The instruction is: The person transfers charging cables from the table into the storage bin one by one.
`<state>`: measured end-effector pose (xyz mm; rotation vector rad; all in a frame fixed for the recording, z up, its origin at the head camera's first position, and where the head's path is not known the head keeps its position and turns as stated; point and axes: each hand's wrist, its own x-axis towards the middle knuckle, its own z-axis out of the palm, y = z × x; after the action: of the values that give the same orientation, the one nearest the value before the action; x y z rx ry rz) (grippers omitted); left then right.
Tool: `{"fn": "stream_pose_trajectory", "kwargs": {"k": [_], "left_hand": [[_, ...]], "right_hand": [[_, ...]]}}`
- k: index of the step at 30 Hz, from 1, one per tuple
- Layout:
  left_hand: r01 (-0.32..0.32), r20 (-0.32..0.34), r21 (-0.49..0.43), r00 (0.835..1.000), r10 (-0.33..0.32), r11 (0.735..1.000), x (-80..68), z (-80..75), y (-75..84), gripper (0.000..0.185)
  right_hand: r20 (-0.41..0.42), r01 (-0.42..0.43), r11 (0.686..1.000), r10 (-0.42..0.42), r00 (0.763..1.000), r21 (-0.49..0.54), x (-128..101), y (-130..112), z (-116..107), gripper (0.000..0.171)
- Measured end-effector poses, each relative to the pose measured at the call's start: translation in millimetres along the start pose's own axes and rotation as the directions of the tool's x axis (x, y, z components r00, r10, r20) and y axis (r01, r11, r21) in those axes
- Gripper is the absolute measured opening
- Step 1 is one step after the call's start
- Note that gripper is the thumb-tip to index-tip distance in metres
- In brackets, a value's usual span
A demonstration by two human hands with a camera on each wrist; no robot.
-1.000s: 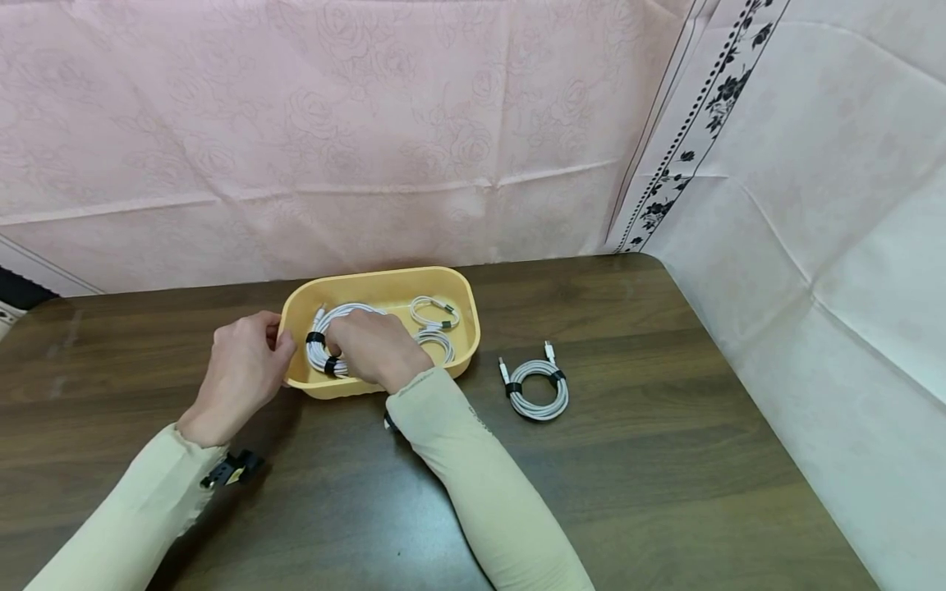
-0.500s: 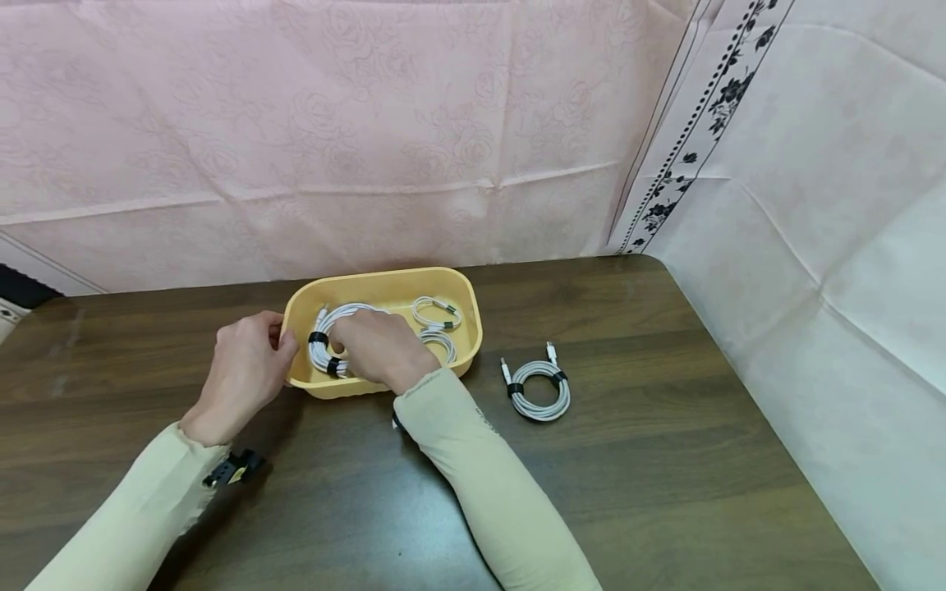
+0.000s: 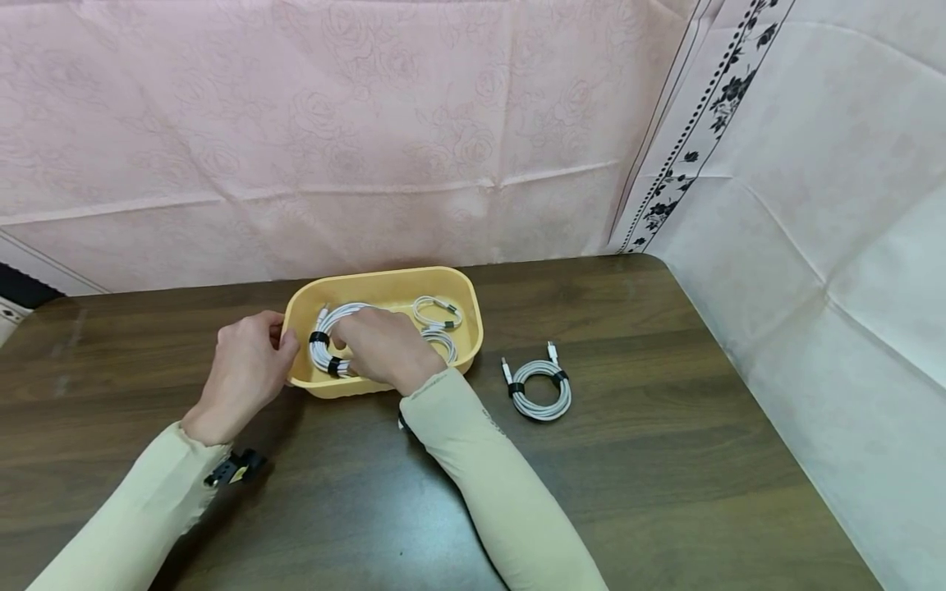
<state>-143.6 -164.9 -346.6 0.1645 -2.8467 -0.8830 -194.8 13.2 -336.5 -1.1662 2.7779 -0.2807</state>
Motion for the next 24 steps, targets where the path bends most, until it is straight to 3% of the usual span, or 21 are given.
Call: {"fn": "stream_pose_trajectory", "kwargs": {"k": [24], "left_hand": [[0.006,0.007,-0.007,1.000,-0.006,1.000,-0.7,-1.2,0.2,0.032]], "right_hand": [[-0.041,0.022,1.000,-0.021,0.999,0.012,-13.8,-1.4,-16.7,0.014]]}}
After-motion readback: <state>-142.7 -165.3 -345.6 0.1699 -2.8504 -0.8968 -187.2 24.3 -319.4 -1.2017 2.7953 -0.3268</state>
